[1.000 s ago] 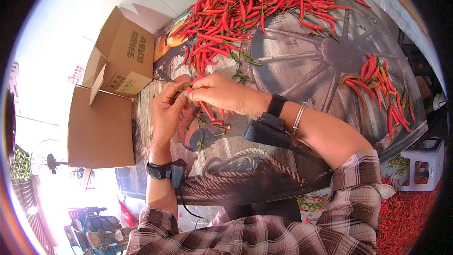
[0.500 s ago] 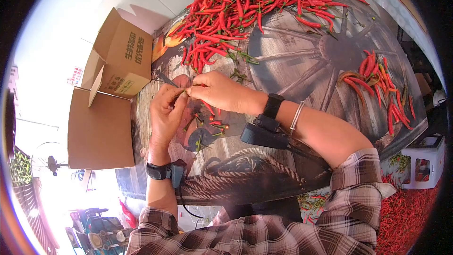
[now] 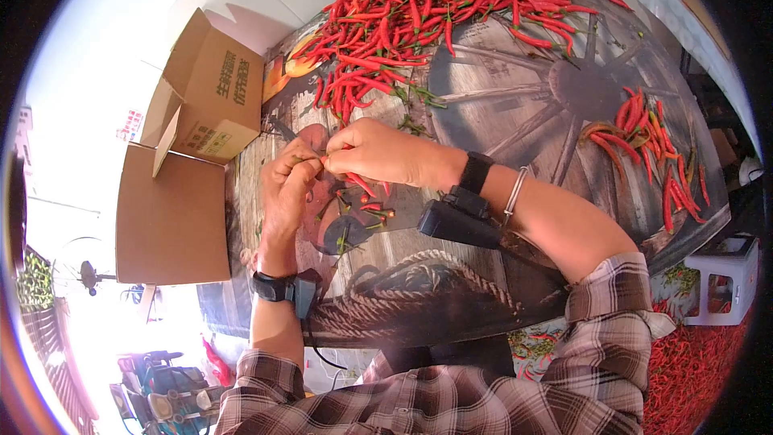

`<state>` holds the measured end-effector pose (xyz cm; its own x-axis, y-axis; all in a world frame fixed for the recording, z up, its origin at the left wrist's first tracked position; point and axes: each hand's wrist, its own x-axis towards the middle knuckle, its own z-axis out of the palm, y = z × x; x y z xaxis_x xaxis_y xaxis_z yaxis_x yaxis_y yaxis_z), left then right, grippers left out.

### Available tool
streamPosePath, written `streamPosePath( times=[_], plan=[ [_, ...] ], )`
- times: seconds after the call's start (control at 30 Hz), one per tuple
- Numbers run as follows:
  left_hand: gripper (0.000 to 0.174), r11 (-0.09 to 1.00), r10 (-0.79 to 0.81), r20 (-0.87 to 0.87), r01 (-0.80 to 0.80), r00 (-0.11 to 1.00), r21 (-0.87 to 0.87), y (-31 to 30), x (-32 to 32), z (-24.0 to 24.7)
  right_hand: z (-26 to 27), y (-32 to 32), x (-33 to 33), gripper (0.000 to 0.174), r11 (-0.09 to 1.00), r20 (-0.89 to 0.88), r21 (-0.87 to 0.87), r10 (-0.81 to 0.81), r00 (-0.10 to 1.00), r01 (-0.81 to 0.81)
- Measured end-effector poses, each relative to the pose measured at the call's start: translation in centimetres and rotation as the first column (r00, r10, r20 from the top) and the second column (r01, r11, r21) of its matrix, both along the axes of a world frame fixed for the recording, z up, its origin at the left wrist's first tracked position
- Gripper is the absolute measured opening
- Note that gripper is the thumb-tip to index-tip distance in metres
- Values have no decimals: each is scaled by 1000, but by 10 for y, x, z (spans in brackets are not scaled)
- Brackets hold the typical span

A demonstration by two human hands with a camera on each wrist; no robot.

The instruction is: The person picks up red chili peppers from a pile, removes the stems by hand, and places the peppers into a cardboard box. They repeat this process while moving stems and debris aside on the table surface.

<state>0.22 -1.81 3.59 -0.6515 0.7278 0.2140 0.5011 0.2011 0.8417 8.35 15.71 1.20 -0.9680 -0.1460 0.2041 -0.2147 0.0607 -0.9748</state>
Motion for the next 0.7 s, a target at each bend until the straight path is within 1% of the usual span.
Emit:
streamPosePath(
  times=[0.03,0.07,0.1,0.13,0.17,0.2,0.27,0.3,0.33,0.37,0.4,0.43,0.47,0.53,0.57,0.6,0.63,0.67,0.7],
  plan=[
    [13,1000,-11,68,10,998,7,0,-2,-2,5,0,2,26,999,-13,52,1,1000,0],
    [13,1000,-11,69,10,998,8,-3,-11,-10,10,-1,6,26,999,-12,53,1,1000,0],
    [13,989,94,239,-119,967,92,-7,-25,-21,23,-6,13,26,986,26,92,134,991,-136],
    [13,953,178,411,-260,894,153,-6,-26,-18,30,-12,18,26,953,72,128,267,961,-274],
    [13,926,187,476,-317,859,207,-10,-24,-13,26,-16,16,28,950,-85,139,294,952,-280],
    [13,932,177,476,-303,862,202,-7,-26,-11,22,-16,15,28,955,-86,133,278,957,-266],
    [11,903,140,502,-318,853,288,-5,-29,-9,19,-18,9,27,995,-34,-15,103,994,-103],
    [10,903,173,527,-348,832,253,-6,-24,-11,19,-7,15,26,988,178,-138,93,980,-69],
    [10,901,179,525,-353,832,253,-7,-25,-14,17,-5,10,26,988,175,-138,99,980,-75],
    [9,905,144,533,-328,834,269,-7,-25,-18,12,-1,3,24,971,146,-235,-18,989,52],
    [9,910,104,542,-300,834,287,-5,-23,-19,11,2,0,22,927,132,-330,-142,981,178],
    [8,911,80,549,-284,832,298,-5,-21,-18,12,5,1,19,881,183,-417,-160,970,224],
    [8,912,74,549,-279,832,300,-4,-19,-16,11,8,-1,19,881,183,-415,-166,969,229],
    [10,927,95,563,-279,821,251,-5,-16,-13,2,12,-5,19,901,216,-328,-222,951,285],
    [10,927,96,561,-278,822,250,-5,-14,-12,-2,13,-6,21,920,225,-306,-179,958,244],
    [11,942,75,534,-236,842,240,-3,-11,-11,-2,11,-6,21,920,224,-307,-179,958,243],
    [12,954,53,507,-194,860,228,-2,-9,-12,-3,8,-4,22,949,224,-268,-103,969,163],
    [12,954,54,508,-195,860,229,-1,-9,-13,-3,4,-2,23,970,227,-228,-27,974,80],
    [9,968,27,476,-142,879,207,-2,-8,-13,-5,-1,-4,23,970,242,-241,26,970,34]
  ],
)
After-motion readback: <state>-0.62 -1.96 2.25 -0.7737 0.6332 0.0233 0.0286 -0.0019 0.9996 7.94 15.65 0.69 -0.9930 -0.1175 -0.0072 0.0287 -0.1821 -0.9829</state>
